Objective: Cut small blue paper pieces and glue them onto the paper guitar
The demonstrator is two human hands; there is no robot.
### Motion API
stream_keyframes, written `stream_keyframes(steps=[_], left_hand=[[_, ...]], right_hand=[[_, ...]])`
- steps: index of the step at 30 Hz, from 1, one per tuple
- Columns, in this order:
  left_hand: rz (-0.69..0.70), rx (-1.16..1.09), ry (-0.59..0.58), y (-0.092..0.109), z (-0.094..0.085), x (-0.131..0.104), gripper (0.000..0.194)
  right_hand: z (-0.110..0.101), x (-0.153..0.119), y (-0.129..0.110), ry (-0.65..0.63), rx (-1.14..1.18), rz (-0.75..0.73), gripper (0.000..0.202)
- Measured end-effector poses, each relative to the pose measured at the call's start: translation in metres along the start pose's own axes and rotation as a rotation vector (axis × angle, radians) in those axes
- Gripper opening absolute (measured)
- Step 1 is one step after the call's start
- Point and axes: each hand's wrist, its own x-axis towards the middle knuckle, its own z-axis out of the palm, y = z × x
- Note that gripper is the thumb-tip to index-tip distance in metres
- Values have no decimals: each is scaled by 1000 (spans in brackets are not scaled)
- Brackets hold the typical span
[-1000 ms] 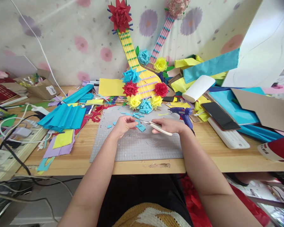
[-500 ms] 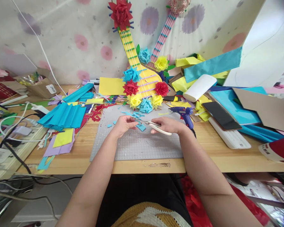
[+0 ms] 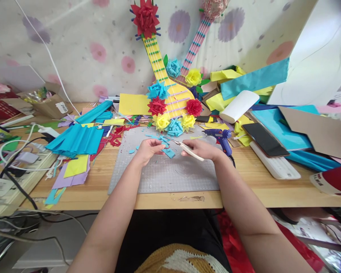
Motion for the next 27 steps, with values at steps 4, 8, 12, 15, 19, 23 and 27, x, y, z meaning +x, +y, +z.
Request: stream_keyframes(steps=[4, 8, 12, 15, 19, 23, 27], left_hand=[[-2, -64, 5, 1, 0, 0, 32], [-55, -118, 16, 1, -3, 2, 27], [-105, -190, 39, 0, -4, 3, 20], [-107, -216, 66, -2, 1, 3, 18], [-61, -212, 125, -5, 11, 1, 20], [-23, -221, 156, -8, 17, 2, 20], [-14, -223, 144, -12, 19, 3, 20]], right_hand=[[1, 0, 0, -25, -49, 5, 49], [2, 1, -1, -27, -26, 9, 47], [15, 10, -11, 162, 241, 18, 45], [33, 20, -23, 365, 607, 67, 45], [48, 28, -31, 510, 772, 93, 49], [50, 31, -30, 599, 846, 80, 49], [49, 32, -30, 629, 865, 76, 45]])
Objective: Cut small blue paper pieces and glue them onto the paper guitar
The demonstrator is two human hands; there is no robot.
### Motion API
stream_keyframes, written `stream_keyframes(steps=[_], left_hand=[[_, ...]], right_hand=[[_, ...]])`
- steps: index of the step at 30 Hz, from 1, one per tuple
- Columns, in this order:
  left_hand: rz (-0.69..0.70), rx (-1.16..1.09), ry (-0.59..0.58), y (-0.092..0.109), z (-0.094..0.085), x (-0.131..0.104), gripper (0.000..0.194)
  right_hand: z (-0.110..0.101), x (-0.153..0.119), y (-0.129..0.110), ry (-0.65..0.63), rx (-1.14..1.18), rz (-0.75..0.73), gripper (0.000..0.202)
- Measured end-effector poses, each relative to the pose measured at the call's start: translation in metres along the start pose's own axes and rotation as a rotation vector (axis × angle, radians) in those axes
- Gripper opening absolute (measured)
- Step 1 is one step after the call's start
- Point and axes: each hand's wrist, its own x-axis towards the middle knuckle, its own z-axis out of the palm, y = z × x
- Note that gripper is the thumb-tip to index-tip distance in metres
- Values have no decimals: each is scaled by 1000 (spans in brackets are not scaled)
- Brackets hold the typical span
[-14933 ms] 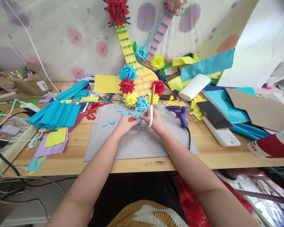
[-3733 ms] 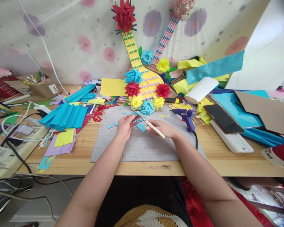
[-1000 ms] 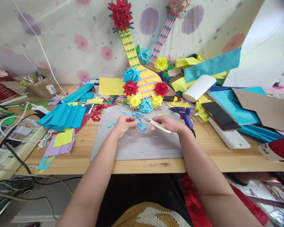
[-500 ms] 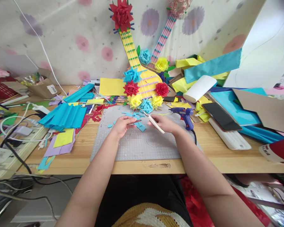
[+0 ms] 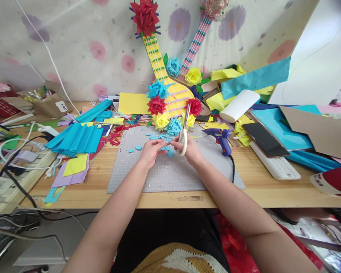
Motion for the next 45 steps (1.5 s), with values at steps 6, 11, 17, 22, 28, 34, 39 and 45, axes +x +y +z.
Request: stream_keyframes(steps=[6, 11, 17, 22, 28, 34, 39, 45], left_hand=[[-35, 90, -93, 1, -3, -2, 26], [-39, 315, -224, 7, -12, -2, 31], [-17, 458, -282, 4, -15, -1, 31], [-64, 502, -331, 7, -12, -5, 29], [-39, 371, -253, 5, -9, -5, 29], [84, -71, 59, 3, -1, -2, 25], [94, -239, 105, 3, -2, 0, 19], [90, -272, 91, 3, -3, 1, 14]], right_hand=[[-7, 1, -3, -30, -46, 4, 46], [-13, 0, -6, -211, -134, 75, 45], [-16, 0, -9, -300, -187, 104, 44], [-20, -1, -15, -403, -293, 100, 40], [-20, -1, -13, -368, -296, 60, 43], [-20, 1, -3, -140, -756, -105, 43], [-15, -7, -4, -283, -1147, -125, 45], [-11, -13, -8, -322, -1235, -171, 49]])
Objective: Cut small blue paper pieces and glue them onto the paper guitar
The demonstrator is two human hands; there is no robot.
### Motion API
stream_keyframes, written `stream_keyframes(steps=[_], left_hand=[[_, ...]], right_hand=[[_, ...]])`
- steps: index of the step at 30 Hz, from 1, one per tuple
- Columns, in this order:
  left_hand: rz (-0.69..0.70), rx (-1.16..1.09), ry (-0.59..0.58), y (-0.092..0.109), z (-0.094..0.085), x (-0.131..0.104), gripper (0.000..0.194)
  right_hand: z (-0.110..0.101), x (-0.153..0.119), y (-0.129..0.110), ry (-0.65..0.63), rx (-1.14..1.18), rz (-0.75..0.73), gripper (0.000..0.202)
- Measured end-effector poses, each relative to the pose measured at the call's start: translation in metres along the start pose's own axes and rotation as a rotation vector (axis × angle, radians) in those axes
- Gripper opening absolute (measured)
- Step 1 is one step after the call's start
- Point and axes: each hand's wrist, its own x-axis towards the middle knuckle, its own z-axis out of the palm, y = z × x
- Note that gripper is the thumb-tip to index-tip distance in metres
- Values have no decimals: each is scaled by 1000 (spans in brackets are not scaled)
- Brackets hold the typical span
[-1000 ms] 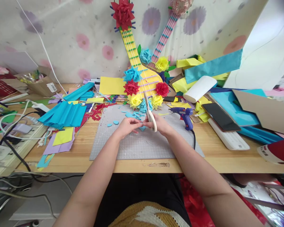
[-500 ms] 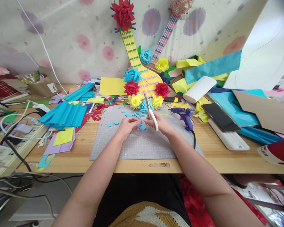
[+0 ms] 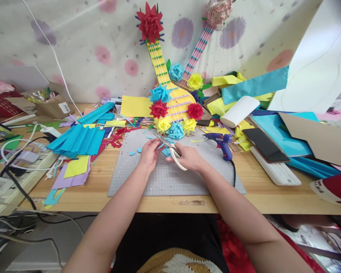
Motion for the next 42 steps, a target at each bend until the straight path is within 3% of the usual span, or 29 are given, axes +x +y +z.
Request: stream_keyframes(steps=[20, 28, 35, 42], left_hand=[[-50, 7, -11, 1, 0, -1, 15], [-1, 43, -38, 0, -1, 0, 22], [125, 180, -59, 1, 0, -2, 30], [143, 185, -71, 1, 2, -4, 34]], right_hand=[[-1, -2, -5, 123, -167, 43, 52], [-7, 0, 2, 140, -74, 73, 47], [-17, -2, 10, 11, -6, -17, 47], [-17, -3, 11, 16, -50, -46, 49]])
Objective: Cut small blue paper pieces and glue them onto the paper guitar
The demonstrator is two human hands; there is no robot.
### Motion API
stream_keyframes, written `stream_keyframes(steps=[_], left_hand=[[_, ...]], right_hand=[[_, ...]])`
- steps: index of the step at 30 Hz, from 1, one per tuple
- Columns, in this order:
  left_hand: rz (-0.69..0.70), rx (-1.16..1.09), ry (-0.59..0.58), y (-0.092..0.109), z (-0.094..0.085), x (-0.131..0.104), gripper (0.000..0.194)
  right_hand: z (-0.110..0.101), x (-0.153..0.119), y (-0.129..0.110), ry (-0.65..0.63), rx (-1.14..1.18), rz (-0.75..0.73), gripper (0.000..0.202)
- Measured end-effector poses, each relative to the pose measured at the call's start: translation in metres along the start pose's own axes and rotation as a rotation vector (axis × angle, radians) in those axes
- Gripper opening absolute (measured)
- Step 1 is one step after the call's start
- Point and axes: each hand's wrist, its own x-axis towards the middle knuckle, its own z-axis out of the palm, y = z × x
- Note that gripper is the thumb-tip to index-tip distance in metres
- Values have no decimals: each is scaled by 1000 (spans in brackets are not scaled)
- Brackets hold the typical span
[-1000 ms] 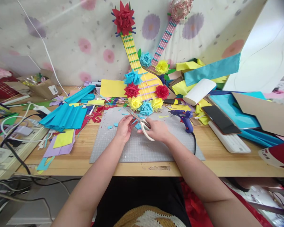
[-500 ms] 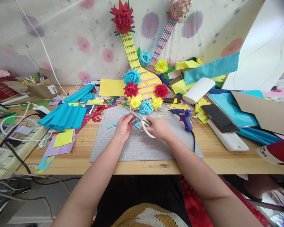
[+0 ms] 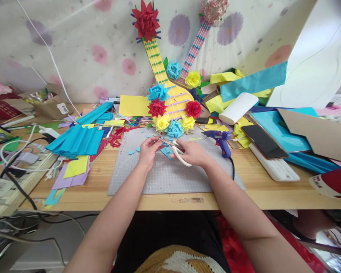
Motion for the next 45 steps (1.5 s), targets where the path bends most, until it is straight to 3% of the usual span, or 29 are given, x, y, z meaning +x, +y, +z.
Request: stream_keyframes(steps=[11, 20, 30, 45], left_hand=[[1, -8, -24, 0, 1, -1, 30], [12, 15, -56, -1, -4, 3, 29], [23, 83, -81, -1, -5, 3, 31], [10, 203, -185, 0, -8, 4, 30]], right_hand=[[2, 0, -2, 48, -42, 20, 42], [-1, 1, 6, 91, -12, 2, 48], [-6, 0, 16, -31, 5, -47, 50], [-9, -3, 20, -7, -44, -83, 54]])
